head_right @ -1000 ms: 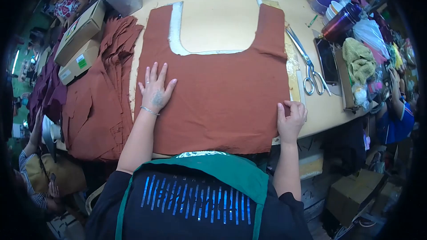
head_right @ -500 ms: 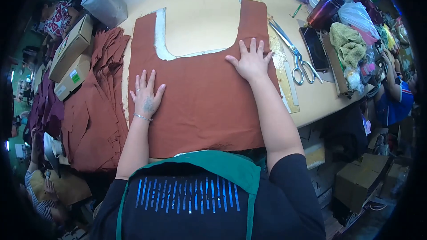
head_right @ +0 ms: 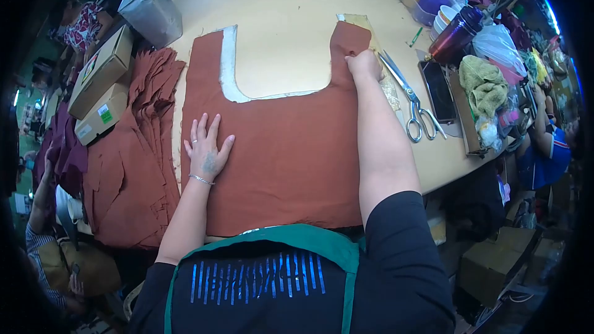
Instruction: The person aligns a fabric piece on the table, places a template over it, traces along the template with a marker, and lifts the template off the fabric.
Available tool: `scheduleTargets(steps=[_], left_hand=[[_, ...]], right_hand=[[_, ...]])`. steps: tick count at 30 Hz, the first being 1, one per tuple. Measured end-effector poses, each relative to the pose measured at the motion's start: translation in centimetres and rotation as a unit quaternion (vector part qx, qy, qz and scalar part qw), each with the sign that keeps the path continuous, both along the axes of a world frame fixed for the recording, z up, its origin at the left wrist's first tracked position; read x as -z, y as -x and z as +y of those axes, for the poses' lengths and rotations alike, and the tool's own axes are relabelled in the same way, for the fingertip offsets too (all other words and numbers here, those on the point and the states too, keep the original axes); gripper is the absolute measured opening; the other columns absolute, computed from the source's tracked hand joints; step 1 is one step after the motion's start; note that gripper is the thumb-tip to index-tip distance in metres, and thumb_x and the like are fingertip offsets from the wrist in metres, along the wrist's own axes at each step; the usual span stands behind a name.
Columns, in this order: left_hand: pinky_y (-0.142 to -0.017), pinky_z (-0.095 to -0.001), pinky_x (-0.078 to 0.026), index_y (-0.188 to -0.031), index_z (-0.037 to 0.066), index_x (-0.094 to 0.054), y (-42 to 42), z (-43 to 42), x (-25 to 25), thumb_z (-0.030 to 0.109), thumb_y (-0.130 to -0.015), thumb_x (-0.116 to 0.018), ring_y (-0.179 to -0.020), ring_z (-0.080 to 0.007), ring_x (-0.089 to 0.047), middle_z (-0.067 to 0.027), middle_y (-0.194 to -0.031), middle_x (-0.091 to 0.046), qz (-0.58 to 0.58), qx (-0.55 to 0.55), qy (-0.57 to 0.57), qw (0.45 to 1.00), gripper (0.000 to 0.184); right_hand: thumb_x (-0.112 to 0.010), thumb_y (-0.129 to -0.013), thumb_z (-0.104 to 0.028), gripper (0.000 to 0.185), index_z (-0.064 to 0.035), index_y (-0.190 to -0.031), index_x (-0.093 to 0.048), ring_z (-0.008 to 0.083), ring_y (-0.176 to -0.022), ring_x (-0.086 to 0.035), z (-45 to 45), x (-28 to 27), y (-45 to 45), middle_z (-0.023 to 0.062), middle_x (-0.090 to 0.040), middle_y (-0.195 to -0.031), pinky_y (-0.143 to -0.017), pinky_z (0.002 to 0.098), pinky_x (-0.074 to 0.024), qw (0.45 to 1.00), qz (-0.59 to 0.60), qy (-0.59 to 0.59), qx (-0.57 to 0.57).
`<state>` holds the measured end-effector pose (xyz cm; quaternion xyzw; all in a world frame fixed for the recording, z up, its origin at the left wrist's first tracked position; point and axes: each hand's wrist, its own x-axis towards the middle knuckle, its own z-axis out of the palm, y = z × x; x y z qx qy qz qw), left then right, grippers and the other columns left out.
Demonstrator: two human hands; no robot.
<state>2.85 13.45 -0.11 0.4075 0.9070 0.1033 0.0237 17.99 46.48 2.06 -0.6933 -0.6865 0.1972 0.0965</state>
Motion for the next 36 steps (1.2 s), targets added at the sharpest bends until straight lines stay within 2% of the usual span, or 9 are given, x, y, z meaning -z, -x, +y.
scheduleTargets(steps=[3, 6, 10, 15, 24, 28, 31, 32, 36], left_hand=[[-0.093, -0.0623, -0.015, -0.126, 0.019, -0.036, 0.3, 0.1, 0.1, 0.045, -0.076, -0.051, -0.127, -0.0303, -0.013, -0.0088, -0.135, -0.023, -0.001, 0.001, -0.005, 1.0, 0.059], [-0.093, -0.0614, -0.015, -0.127, 0.021, -0.035, 0.3, 0.1, 0.2, 0.044, -0.077, -0.052, -0.127, -0.0286, -0.014, -0.0072, -0.136, -0.023, -0.004, -0.003, -0.011, 1.0, 0.058], [-0.093, -0.0618, -0.016, -0.126, 0.02, -0.035, 0.5, -0.1, 0.7, 0.047, -0.077, -0.049, -0.126, -0.0303, -0.015, -0.0078, -0.136, -0.023, 0.013, 0.007, -0.026, 1.0, 0.058], [-0.092, -0.0626, -0.017, -0.126, 0.02, -0.037, 0.6, -0.2, 1.1, 0.049, -0.077, -0.048, -0.126, -0.0305, -0.016, -0.0087, -0.135, -0.024, 0.022, 0.011, -0.036, 0.999, 0.058], [-0.093, -0.0621, -0.015, -0.126, 0.02, -0.036, 0.6, -0.1, 1.1, 0.051, -0.078, -0.047, -0.127, -0.0295, -0.015, -0.0086, -0.135, -0.025, 0.016, 0.003, -0.02, 1.0, 0.058], [-0.094, -0.062, -0.015, -0.126, 0.02, -0.036, 0.7, 0.0, 1.3, 0.051, -0.077, -0.046, -0.127, -0.0293, -0.015, -0.0085, -0.135, -0.025, 0.023, 0.002, -0.019, 1.0, 0.059], [-0.093, -0.0622, -0.015, -0.125, 0.019, -0.038, 0.6, 0.0, 1.2, 0.049, -0.078, -0.047, -0.127, -0.0292, -0.015, -0.0085, -0.135, -0.025, 0.024, 0.005, -0.025, 0.999, 0.057], [-0.093, -0.0623, -0.015, -0.124, 0.018, -0.039, 0.5, -0.1, 1.1, 0.048, -0.078, -0.048, -0.127, -0.0292, -0.015, -0.0085, -0.135, -0.024, 0.024, 0.007, -0.029, 0.999, 0.055], [-0.091, -0.0622, -0.02, -0.117, 0.014, -0.046, -1.5, -0.2, 0.2, 0.04, -0.079, -0.051, -0.126, -0.0296, -0.019, -0.0075, -0.131, -0.031, 0.097, 0.088, -0.095, 0.987, 0.046]], right_hand=[[-0.063, -0.071, -0.02, 0.021, -0.0096, -0.089, -0.061, 0.0291, -0.095, -0.054, 1.3, 1.8, 0.1, 0.0136, -0.056, -0.102, -0.078, 0.0326, -0.0432, 0.982, 0.164, 0.016, -0.089], [-0.055, -0.07, -0.002, 0.009, -0.0061, -0.078, -0.059, 0.0307, -0.091, -0.054, -2.1, 1.3, -0.9, 0.0138, -0.056, -0.097, -0.074, 0.033, -0.0444, 0.875, 0.284, -0.252, -0.299], [-0.052, -0.067, 0.002, 0.017, -0.0069, -0.081, -0.056, 0.0277, -0.106, -0.047, -13.6, -0.2, -6.3, 0.0126, -0.05, -0.108, -0.087, 0.0443, -0.0379, 0.756, 0.124, -0.276, -0.581], [-0.062, -0.065, -0.013, 0.022, -0.0078, -0.087, -0.057, 0.024, -0.111, -0.044, -22.0, 0.2, -13.2, 0.0088, -0.051, -0.11, -0.093, 0.0454, -0.0302, 0.806, 0.113, -0.109, -0.571], [-0.065, -0.068, -0.025, 0.036, -0.0091, -0.098, -0.055, 0.0296, -0.12, -0.032, -25.0, 0.1, -11.9, 0.0129, -0.041, -0.123, -0.095, 0.0492, -0.0259, 0.87, 0.177, -0.101, -0.45], [-0.063, -0.07, -0.031, 0.038, -0.0099, -0.102, -0.055, 0.029, -0.123, -0.027, -25.9, -0.3, -10.6, 0.0147, -0.037, -0.126, -0.097, 0.0514, -0.0223, 0.809, 0.076, -0.027, -0.582], [-0.058, -0.075, -0.027, 0.031, -0.0089, -0.1, -0.056, 0.0262, -0.12, -0.034, -25.6, 0.7, -10.3, 0.0137, -0.047, -0.118, -0.097, 0.0515, -0.0219, 0.657, 0.195, 0.068, -0.725], [-0.056, -0.078, -0.02, 0.023, -0.0073, -0.097, -0.058, 0.0256, -0.107, -0.048, -26.1, 0.7, -10.2, 0.0105, -0.058, -0.102, -0.098, 0.0487, -0.0231, 0.666, 0.313, 0.145, -0.661], [-0.056, -0.078, -0.01, 0.016, -0.003, -0.092, -0.06, 0.0209, -0.085, -0.059, -26.2, -0.7, -10.3, 0.0091, -0.062, -0.087, -0.085, 0.0366, -0.0398, 0.697, 0.401, 0.283, -0.523]])
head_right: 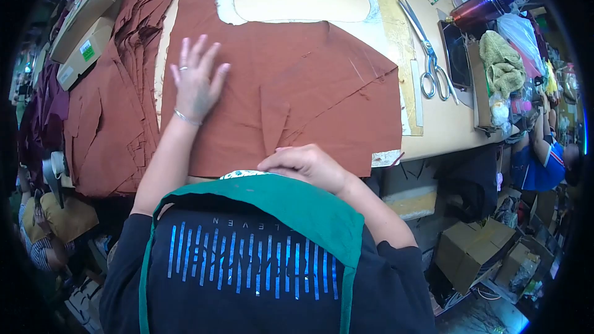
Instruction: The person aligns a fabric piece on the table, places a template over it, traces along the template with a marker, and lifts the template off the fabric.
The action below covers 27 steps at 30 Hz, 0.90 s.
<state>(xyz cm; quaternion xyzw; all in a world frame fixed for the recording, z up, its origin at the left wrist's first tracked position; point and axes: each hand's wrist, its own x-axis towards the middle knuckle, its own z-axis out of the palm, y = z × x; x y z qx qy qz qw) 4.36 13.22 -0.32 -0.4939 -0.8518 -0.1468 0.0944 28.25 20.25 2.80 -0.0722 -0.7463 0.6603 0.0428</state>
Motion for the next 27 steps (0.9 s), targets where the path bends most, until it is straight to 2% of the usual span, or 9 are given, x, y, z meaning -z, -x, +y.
scheduleTargets(steps=[3, 5, 6, 9, 10, 13, 18, 21, 27], left_hand=[[-0.092, -0.0575, -0.024, -0.115, 0.013, -0.048, -5.0, 1.0, -2.6, 0.038, -0.079, -0.052, -0.125, -0.026, -0.024, -0.0058, -0.128, -0.037, -0.015, 0.234, -0.051, 0.971, 0.044], [-0.092, -0.0544, -0.026, -0.115, 0.013, -0.048, -8.0, 1.6, -2.4, 0.04, -0.077, -0.052, -0.123, -0.0241, -0.027, -0.0053, -0.126, -0.039, -0.068, 0.352, 0.016, 0.933, 0.047], [-0.092, -0.0526, -0.027, -0.115, 0.014, -0.049, -8.7, 1.5, -1.6, 0.041, -0.077, -0.052, -0.12, -0.0241, -0.031, -0.0054, -0.124, -0.041, -0.072, 0.349, 0.047, 0.933, 0.047], [-0.084, -0.042, -0.034, -0.109, 0.012, -0.052, -8.2, 0.3, -1.6, 0.04, -0.075, -0.053, -0.103, -0.0214, -0.044, -0.0046, -0.112, -0.048, -0.052, 0.336, 0.054, 0.939, 0.044], [-0.081, -0.0399, -0.035, -0.106, 0.012, -0.053, -7.5, -0.6, -2.4, 0.039, -0.075, -0.054, -0.099, -0.0206, -0.046, -0.004, -0.109, -0.049, -0.057, 0.325, 0.074, 0.941, 0.041], [-0.073, -0.034, -0.036, -0.095, 0.011, -0.057, -5.3, -4.1, -2.8, 0.034, -0.072, -0.057, -0.088, -0.0193, -0.048, -0.0013, -0.097, -0.051, -0.038, 0.287, 0.07, 0.955, 0.033], [-0.075, -0.0378, -0.037, -0.082, 0.007, -0.06, -3.6, -8.2, -2.5, 0.023, -0.07, -0.06, -0.083, -0.0219, -0.05, -0.0043, -0.088, -0.052, -0.07, 0.255, 0.036, 0.964, 0.02], [-0.077, -0.039, -0.038, -0.081, 0.006, -0.06, -4.3, -7.3, -2.7, 0.021, -0.071, -0.058, -0.087, -0.0233, -0.051, -0.0064, -0.091, -0.052, -0.064, 0.248, -0.087, 0.963, 0.018], [-0.094, -0.0505, -0.026, -0.118, 0.009, -0.043, -7.9, -2.8, -2.1, 0.032, -0.076, -0.054, -0.121, -0.0277, -0.029, -0.0093, -0.127, -0.035, -0.116, 0.284, 0.079, 0.948, 0.049]], right_hand=[[-0.053, -0.078, -0.002, 0.012, 0.0012, -0.087, -0.06, 0.0139, -0.073, -0.06, 1.6, 0.2, -0.6, 0.0096, -0.062, -0.081, -0.064, 0.0239, -0.0476, 0.98, 0.005, -0.009, 0.197], [-0.054, -0.075, 0.0, 0.009, 0.0007, -0.083, -0.059, 0.0194, -0.073, -0.059, 4.1, 0.4, -0.1, 0.0086, -0.061, -0.08, -0.065, 0.0258, -0.0469, 0.909, 0.054, -0.264, 0.317], [-0.058, -0.077, -0.014, 0.021, -0.0054, -0.097, -0.058, 0.0258, -0.097, -0.052, 5.6, 1.4, -0.6, 0.0125, -0.055, -0.103, -0.08, 0.0364, -0.0429, 0.885, 0.011, -0.366, 0.289], [-0.056, -0.078, -0.035, 0.041, -0.0154, -0.113, -0.052, 0.0289, -0.12, -0.032, 6.1, 2.7, -0.7, 0.013, -0.037, -0.127, -0.094, 0.0494, -0.028, 0.748, -0.188, -0.577, 0.267], [-0.052, -0.075, -0.049, 0.053, -0.0233, -0.121, -0.044, 0.0291, -0.127, -0.017, 6.4, 3.2, -0.9, 0.0106, -0.022, -0.136, -0.097, 0.0553, -0.0167, 0.775, -0.225, -0.531, 0.259], [-0.053, -0.076, -0.047, 0.051, -0.0218, -0.12, -0.046, 0.0292, -0.126, -0.021, 6.2, 3.1, -0.8, 0.0113, -0.026, -0.134, -0.096, 0.0539, -0.0197, 0.764, -0.215, -0.546, 0.267], [-0.055, -0.075, -0.045, 0.05, -0.0172, -0.116, -0.049, 0.0292, -0.124, -0.024, 6.1, 3.3, -0.7, 0.0116, -0.03, -0.132, -0.096, 0.0531, -0.021, 0.767, -0.197, -0.542, 0.282], [-0.058, -0.073, -0.042, 0.049, -0.0121, -0.111, -0.052, 0.0294, -0.123, -0.028, 6.1, 3.5, -1.3, 0.011, -0.036, -0.129, -0.095, 0.0519, -0.0217, 0.776, -0.144, -0.539, 0.295], [-0.058, -0.072, -0.043, 0.048, -0.0099, -0.106, -0.054, 0.0256, -0.122, -0.03, 3.5, 2.5, -0.2, 0.0076, -0.041, -0.125, -0.096, 0.0504, -0.0206, 0.829, -0.02, -0.531, 0.174]])
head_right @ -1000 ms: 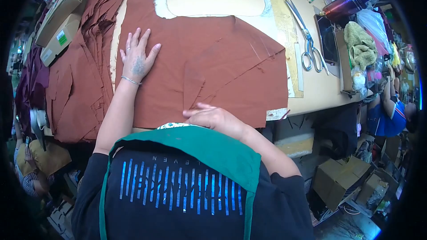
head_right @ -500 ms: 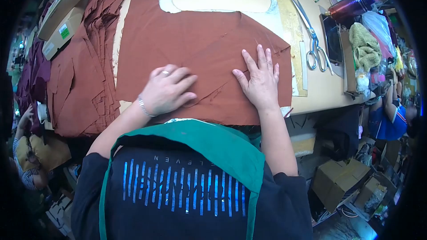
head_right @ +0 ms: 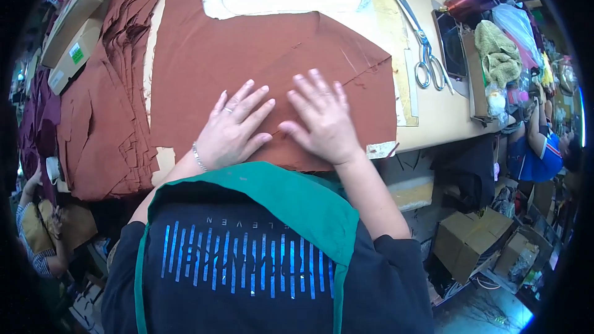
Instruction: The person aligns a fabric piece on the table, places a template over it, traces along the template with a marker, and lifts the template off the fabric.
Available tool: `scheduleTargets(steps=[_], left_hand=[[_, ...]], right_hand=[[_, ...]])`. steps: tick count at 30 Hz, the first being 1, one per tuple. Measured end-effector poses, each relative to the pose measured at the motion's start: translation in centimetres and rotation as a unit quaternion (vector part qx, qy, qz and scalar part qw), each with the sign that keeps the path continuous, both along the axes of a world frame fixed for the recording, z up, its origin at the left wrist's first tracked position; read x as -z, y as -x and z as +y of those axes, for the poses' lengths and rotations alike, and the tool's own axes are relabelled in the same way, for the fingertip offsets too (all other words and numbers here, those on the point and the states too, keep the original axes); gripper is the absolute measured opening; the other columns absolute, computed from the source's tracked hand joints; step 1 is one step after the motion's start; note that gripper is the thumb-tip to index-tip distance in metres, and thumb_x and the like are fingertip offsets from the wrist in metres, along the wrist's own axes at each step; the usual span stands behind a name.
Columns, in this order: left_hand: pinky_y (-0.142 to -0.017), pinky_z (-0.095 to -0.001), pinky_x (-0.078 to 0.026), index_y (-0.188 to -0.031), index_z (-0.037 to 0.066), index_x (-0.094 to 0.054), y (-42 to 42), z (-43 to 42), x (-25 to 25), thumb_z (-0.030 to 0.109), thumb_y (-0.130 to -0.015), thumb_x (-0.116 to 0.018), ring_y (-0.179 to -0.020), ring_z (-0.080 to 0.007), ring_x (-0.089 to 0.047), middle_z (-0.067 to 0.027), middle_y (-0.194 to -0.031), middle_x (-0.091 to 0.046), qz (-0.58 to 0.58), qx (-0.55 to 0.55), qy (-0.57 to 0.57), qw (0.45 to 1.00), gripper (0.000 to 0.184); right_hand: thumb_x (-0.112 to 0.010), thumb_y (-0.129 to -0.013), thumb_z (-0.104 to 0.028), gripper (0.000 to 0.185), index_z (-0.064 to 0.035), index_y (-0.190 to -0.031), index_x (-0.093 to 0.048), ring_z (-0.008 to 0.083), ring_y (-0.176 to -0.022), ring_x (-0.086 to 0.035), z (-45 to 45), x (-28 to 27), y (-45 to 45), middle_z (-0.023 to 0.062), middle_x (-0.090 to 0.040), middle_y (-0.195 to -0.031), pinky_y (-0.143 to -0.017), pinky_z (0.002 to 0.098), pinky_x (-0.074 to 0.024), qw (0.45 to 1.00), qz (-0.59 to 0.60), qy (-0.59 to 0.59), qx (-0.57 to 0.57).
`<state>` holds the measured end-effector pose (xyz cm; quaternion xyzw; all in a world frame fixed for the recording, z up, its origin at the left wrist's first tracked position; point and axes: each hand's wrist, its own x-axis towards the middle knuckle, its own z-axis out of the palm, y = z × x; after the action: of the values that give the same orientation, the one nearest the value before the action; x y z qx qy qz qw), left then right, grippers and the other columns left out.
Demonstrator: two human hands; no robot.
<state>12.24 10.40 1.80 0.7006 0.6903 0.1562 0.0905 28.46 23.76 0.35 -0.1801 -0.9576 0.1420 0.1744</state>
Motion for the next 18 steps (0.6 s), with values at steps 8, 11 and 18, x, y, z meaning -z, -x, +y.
scheduleTargets(steps=[8, 11, 18], left_hand=[[-0.098, -0.0531, -0.018, -0.129, 0.015, -0.031, -0.1, 0.1, 0.6, 0.042, -0.077, -0.051, -0.128, -0.0245, -0.016, -0.005, -0.137, -0.021, 0.027, 0.004, 0.083, 0.996, 0.063], [-0.096, -0.0502, -0.023, -0.124, 0.014, -0.039, -0.2, 0.0, 0.5, 0.037, -0.075, -0.056, -0.126, -0.0236, -0.023, -0.0054, -0.134, -0.029, 0.019, -0.008, 0.04, 0.999, 0.057], [-0.084, -0.0376, -0.041, -0.093, 0.005, -0.056, 1.5, 0.6, 1.8, 0.003, -0.061, -0.057, -0.101, -0.0244, -0.051, -0.0082, -0.102, -0.056, -0.063, -0.013, -0.128, 0.99, 0.033]], right_hand=[[-0.047, -0.075, -0.054, 0.061, -0.0213, -0.125, -0.038, 0.0275, -0.126, -0.02, 7.8, 0.5, -1.2, 0.0054, -0.026, -0.135, -0.095, 0.059, -0.0171, 0.953, -0.187, -0.031, 0.236], [-0.054, -0.076, -0.045, 0.053, -0.0045, -0.11, -0.049, 0.0342, -0.113, -0.037, 11.1, 1.6, -3.6, 0.017, -0.042, -0.121, -0.088, 0.0551, -0.0291, 0.94, -0.082, -0.151, 0.293], [-0.068, -0.064, -0.042, 0.065, 0.0012, -0.109, -0.049, 0.0323, -0.105, -0.04, 5.7, 0.0, -7.4, 0.0159, -0.045, -0.111, -0.087, 0.0442, -0.0337, 0.927, -0.039, 0.001, 0.373]])
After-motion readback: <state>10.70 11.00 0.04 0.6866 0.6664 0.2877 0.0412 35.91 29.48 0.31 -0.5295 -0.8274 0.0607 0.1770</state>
